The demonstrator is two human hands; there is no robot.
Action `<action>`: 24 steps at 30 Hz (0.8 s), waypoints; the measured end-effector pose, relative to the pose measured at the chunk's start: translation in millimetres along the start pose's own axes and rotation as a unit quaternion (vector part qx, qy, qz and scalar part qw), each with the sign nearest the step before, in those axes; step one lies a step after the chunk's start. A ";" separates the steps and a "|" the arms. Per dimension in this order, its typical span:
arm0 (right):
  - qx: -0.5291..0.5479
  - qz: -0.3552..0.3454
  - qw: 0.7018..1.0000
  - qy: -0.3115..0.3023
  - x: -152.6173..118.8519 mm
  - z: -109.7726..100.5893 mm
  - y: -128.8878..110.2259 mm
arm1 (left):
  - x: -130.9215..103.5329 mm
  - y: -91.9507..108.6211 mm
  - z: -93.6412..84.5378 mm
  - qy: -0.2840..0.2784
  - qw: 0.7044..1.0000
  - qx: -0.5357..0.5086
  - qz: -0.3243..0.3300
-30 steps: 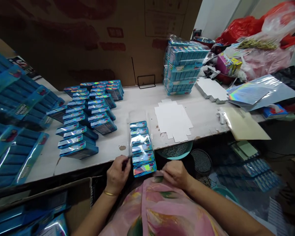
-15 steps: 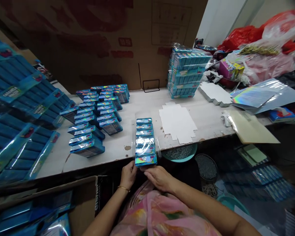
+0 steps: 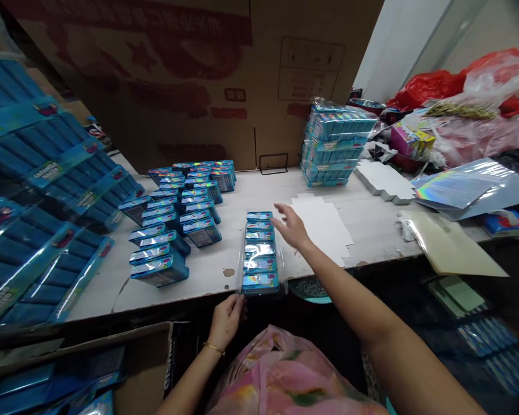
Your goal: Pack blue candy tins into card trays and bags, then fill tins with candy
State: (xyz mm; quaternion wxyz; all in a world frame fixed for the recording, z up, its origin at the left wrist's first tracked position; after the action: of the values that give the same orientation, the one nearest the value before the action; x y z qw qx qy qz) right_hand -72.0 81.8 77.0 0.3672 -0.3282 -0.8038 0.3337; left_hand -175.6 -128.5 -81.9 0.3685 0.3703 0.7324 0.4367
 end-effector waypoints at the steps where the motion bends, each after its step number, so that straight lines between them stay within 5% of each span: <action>1: -0.015 0.028 0.999 -0.015 25.1 9.2 13.6 | 2.0 1.2 -4.6 -0.002 1.000 0.010 0.002; 5: -0.030 0.126 0.982 -0.139 73.8 43.1 53.1 | 18.7 6.8 -35.5 0.012 0.998 0.067 -0.002; 8: -0.043 0.135 0.985 -0.097 66.7 25.1 62.8 | 40.8 12.2 -67.0 0.076 0.993 0.085 -0.014; 12: 0.052 0.161 0.982 -0.082 35.3 -5.9 76.6 | 60.8 13.4 -96.3 0.174 0.982 -0.036 -0.061; 17: 0.176 0.210 0.959 -0.069 18.6 -14.8 94.2 | 36.6 18.8 -96.8 0.226 0.933 -0.254 -0.118; 24: 0.195 0.288 0.932 -0.105 33.3 4.2 92.4 | 25.5 49.9 -93.4 0.181 0.946 -0.248 -0.105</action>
State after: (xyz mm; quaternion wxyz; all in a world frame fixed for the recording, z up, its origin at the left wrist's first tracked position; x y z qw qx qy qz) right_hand -66.5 158.1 15.4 0.2256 -0.4310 -0.6275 0.6079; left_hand -256.8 -123.5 -9.5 0.3538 0.1029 0.6901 0.6229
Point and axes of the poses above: each hand's wrist, its own x-axis towards the middle knuckle, its own z-axis out of the palm, y = z × x, the point moved 7 cm from there along x, towards the middle knuckle, and after that the axes turned 1 degree about -z, right-handed, at the moved point
